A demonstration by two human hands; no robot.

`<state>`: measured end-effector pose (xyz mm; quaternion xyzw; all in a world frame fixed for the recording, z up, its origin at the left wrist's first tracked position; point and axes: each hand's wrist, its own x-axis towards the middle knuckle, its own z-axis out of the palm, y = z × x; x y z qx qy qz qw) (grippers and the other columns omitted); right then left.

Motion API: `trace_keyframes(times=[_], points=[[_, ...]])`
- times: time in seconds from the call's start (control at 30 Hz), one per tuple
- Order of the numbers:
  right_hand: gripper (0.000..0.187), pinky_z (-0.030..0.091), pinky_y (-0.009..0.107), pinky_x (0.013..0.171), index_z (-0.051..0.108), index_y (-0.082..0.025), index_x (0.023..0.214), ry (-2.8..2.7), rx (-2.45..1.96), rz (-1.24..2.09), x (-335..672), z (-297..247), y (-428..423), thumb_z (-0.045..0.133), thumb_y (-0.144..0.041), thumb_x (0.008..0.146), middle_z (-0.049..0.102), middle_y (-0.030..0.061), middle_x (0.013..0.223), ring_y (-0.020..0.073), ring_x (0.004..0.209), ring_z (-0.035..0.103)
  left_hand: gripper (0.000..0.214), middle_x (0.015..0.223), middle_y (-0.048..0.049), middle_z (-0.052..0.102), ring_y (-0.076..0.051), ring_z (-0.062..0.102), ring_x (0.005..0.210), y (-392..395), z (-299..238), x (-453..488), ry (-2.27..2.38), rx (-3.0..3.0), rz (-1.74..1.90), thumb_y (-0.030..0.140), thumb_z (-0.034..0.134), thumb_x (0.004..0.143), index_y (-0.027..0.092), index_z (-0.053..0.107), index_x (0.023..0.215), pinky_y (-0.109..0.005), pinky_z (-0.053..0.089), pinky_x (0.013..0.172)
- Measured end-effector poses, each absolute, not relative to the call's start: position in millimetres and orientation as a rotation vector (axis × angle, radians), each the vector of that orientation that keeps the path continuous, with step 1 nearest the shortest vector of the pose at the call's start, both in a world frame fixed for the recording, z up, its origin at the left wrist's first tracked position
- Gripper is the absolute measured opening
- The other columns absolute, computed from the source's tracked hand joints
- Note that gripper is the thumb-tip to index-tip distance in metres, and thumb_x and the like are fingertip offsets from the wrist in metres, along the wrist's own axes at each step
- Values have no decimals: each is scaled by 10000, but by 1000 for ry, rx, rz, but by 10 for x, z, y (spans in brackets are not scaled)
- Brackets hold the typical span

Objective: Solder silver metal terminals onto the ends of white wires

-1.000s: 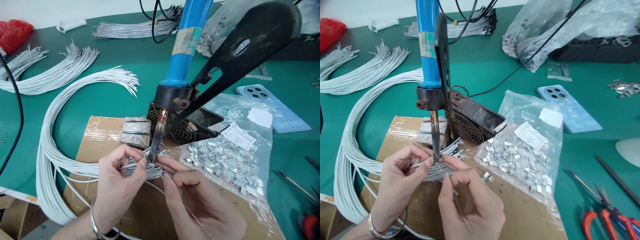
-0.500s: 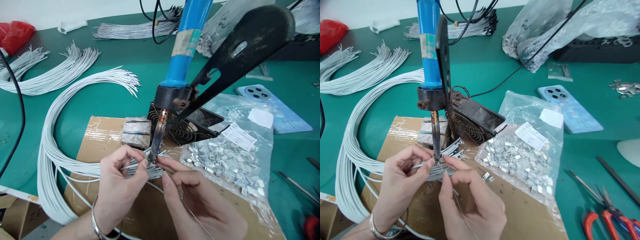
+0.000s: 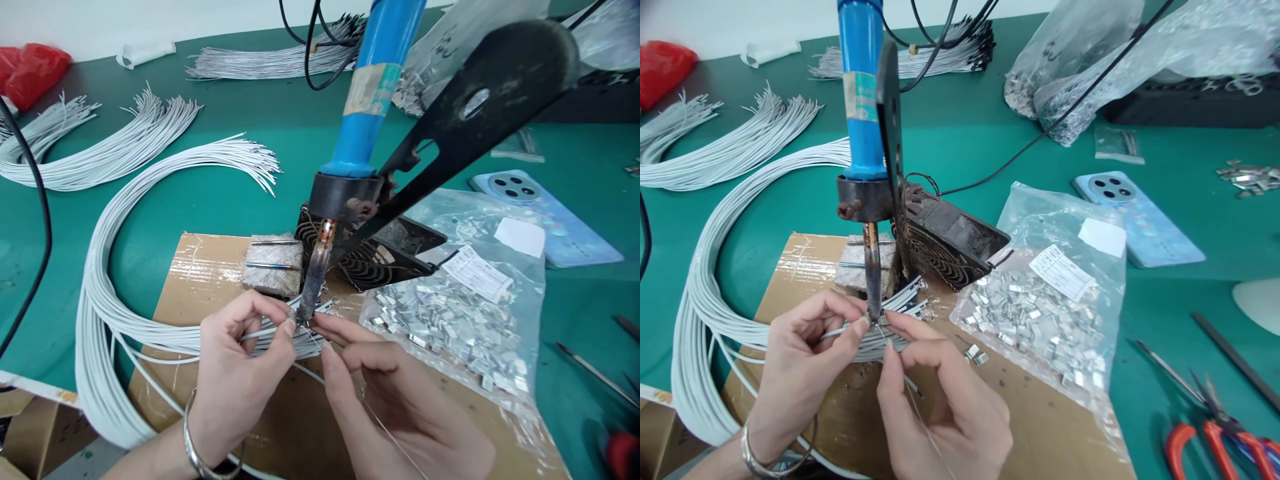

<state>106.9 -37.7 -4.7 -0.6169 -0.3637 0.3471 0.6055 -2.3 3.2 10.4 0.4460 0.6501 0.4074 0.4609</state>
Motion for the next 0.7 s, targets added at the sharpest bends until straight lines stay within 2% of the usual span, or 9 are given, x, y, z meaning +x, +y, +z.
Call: trace_keyframes(times=[0.27,0.7], points=[[201,595,157,766,653,-213,674,-879,-1441,778,1074,-71,-381,745,-150,841,820,31,980,126,824,776,84,754,-29,739,-149,611,621,31,94,-21,1603,1098,991,169,695,700,191,638,643,-225,374,490],[171,615,182,735,679,-219,693,-905,-1419,724,1077,-100,-372,761,-130,814,820,32,965,142,806,779,81,740,-25,742,-147,608,597,31,97,-27,1582,1129,1010,167,695,705,192,640,651,-219,402,491]])
